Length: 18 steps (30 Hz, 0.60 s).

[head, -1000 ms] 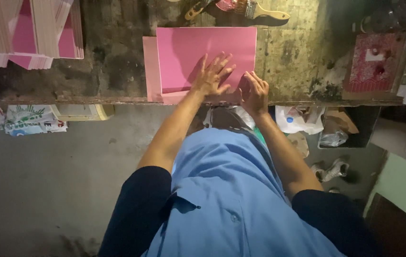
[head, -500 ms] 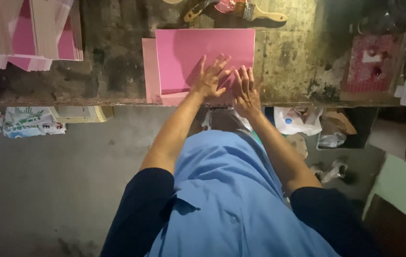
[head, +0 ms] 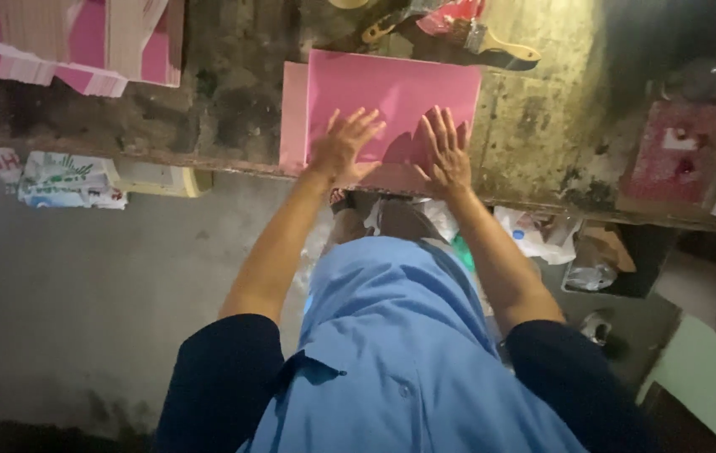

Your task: The person aligns a pink cover sheet over a stack of paper, applies glue to the spine area using a brush, presses the cover down, and smooths it with both hands. The person then stacks the finished unit with others.

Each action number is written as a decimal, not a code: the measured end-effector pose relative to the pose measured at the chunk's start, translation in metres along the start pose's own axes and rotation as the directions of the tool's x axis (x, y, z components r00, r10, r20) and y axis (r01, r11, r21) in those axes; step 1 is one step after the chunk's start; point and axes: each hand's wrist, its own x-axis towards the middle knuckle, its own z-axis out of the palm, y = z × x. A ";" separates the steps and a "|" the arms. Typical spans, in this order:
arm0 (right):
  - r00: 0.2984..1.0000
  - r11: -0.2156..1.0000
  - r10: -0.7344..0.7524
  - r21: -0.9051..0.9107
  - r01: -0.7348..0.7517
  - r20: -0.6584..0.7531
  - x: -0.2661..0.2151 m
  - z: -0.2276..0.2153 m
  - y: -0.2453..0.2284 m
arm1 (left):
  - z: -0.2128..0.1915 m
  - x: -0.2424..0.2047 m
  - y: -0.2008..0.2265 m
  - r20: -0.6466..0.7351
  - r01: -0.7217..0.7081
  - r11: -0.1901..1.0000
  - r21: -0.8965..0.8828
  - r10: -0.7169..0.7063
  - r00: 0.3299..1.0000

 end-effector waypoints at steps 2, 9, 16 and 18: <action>0.997 0.998 -0.033 0.058 0.029 0.074 -0.002 -0.009 -0.002 | -0.012 -0.015 -0.007 0.004 0.047 0.997 0.064 -0.047 0.999; 0.997 0.999 0.000 0.039 -0.003 0.074 0.000 -0.002 -0.002 | 0.015 0.007 0.022 0.064 0.016 0.999 0.037 -0.019 0.998; 0.999 1.000 0.020 0.000 -0.020 0.030 -0.002 0.012 0.001 | 0.026 0.007 0.018 0.006 0.005 0.987 0.160 -0.006 1.000; 1.000 1.000 0.012 -0.011 -0.012 -0.011 0.002 0.019 0.008 | 0.023 0.013 0.016 -0.019 -0.001 0.991 0.136 0.004 1.000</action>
